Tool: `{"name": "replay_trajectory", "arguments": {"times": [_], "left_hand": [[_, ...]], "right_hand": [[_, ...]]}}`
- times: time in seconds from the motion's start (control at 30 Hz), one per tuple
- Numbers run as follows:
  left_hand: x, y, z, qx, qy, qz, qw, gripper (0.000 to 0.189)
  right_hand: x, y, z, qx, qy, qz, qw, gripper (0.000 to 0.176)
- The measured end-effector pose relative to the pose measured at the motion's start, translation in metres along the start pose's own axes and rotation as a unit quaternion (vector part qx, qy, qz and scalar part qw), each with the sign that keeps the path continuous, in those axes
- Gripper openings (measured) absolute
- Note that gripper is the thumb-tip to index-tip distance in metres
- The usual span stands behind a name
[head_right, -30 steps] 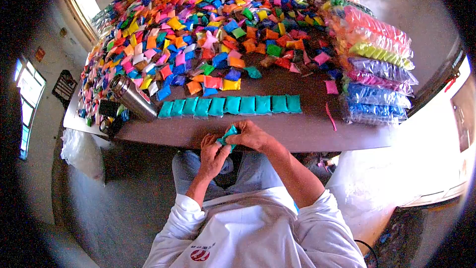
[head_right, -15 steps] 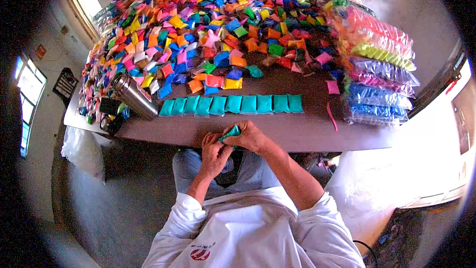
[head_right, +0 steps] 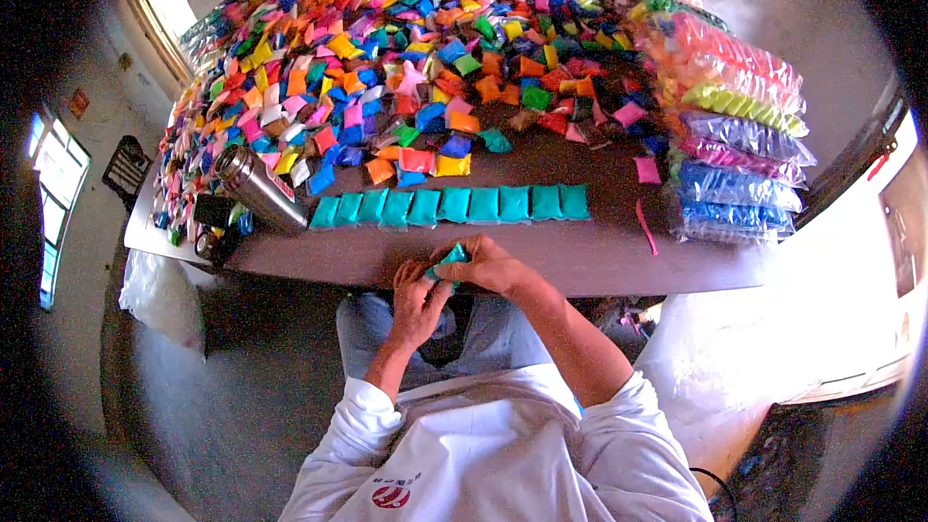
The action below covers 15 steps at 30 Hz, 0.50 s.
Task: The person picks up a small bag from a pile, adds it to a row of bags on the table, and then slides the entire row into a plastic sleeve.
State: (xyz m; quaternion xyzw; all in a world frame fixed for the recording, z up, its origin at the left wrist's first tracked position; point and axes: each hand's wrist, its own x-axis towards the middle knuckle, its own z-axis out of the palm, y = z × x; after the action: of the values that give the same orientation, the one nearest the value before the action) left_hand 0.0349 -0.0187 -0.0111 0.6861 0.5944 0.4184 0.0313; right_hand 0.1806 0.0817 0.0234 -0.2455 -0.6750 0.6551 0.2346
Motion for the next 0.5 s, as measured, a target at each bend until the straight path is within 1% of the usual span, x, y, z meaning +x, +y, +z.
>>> {"name": "replay_trajectory", "arguments": {"times": [0.03, 0.13, 0.27, 0.33, 0.37, 0.43, 0.47, 0.5], "left_hand": [[0.000, 0.000, 0.000, -0.001, 0.010, 0.002, 1.000, 0.028], [-0.002, -0.003, 0.001, 0.006, -0.007, 0.003, 1.000, 0.029], [-0.004, -0.004, 0.001, -0.006, -0.014, 0.000, 1.000, 0.028], [-0.005, -0.008, 0.005, 0.004, 0.020, 0.012, 1.000, 0.027], [-0.006, -0.010, 0.007, 0.004, 0.020, 0.012, 1.000, 0.027], [-0.007, -0.011, 0.007, -0.007, 0.029, 0.008, 1.000, 0.026], [-0.008, -0.012, 0.006, -0.008, 0.029, 0.008, 1.000, 0.026], [-0.006, -0.010, 0.003, -0.011, 0.010, 0.007, 1.000, 0.026]], "right_hand": [[0.000, 0.002, -0.003, 0.028, -0.021, 0.000, 0.999, 0.021], [0.001, 0.010, -0.004, 0.011, -0.032, -0.010, 0.999, 0.023], [-0.003, 0.007, -0.005, 0.043, -0.019, 0.007, 0.999, 0.023], [-0.005, 0.000, -0.008, 0.074, -0.030, 0.020, 0.997, 0.024], [-0.004, -0.001, -0.009, 0.073, -0.030, 0.019, 0.997, 0.024], [-0.004, -0.002, -0.010, -0.088, -0.029, 0.035, 0.995, 0.026], [-0.005, 0.000, -0.010, -0.088, -0.028, 0.036, 0.995, 0.026], [-0.005, 0.002, -0.009, -0.074, -0.016, 0.046, 0.996, 0.024]]}}
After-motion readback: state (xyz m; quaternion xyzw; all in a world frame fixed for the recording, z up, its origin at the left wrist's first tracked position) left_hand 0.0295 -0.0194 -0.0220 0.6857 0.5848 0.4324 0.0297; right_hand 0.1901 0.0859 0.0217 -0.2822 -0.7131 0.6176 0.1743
